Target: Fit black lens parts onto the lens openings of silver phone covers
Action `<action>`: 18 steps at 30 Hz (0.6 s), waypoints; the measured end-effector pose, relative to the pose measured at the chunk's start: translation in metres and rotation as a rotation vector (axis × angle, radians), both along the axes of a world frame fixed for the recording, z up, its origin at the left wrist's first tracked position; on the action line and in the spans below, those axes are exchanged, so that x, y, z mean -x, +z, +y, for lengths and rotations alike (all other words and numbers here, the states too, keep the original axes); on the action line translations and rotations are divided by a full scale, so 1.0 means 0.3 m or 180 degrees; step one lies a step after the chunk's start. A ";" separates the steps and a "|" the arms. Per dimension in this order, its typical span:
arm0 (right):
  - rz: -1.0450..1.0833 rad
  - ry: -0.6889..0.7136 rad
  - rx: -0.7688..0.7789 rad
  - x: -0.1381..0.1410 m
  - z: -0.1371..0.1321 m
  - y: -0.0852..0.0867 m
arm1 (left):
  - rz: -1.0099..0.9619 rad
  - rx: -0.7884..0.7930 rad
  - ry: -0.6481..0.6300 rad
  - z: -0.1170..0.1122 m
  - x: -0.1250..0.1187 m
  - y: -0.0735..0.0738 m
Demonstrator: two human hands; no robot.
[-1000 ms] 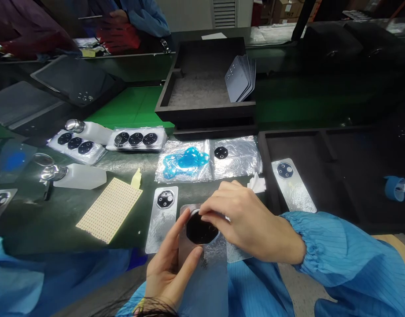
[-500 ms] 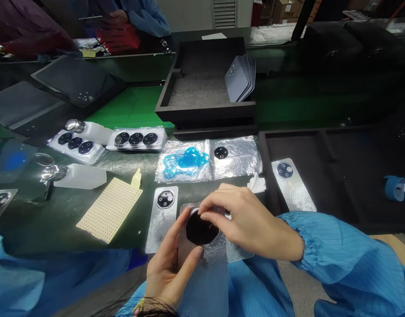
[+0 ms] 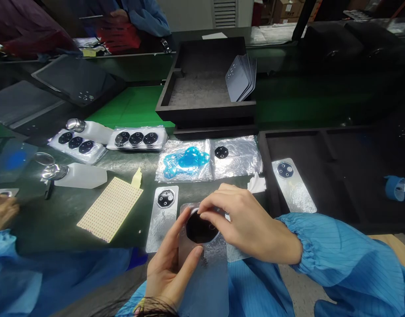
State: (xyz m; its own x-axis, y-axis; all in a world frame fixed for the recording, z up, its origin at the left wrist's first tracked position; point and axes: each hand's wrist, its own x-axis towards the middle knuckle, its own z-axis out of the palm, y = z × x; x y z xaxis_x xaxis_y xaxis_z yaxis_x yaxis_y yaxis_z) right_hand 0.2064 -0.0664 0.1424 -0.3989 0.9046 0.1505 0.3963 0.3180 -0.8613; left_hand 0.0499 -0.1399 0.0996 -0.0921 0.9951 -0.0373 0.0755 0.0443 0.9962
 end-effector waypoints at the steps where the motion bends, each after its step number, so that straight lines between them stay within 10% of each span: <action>1: 0.0011 -0.0002 0.0028 0.000 0.000 -0.001 | -0.0006 -0.0020 0.0000 0.001 -0.001 0.001; 18: -0.0181 0.0069 -0.0382 0.007 -0.011 0.010 | -0.0003 -0.0001 -0.0012 0.006 -0.003 0.023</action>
State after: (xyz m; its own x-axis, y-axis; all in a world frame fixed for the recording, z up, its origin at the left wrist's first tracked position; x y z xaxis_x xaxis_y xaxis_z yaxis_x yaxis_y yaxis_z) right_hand 0.2043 -0.0696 0.1453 -0.4291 0.8725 0.2336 0.4353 0.4264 -0.7929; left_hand 0.0507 -0.1381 0.1067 -0.0884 0.9954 -0.0371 0.0747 0.0438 0.9962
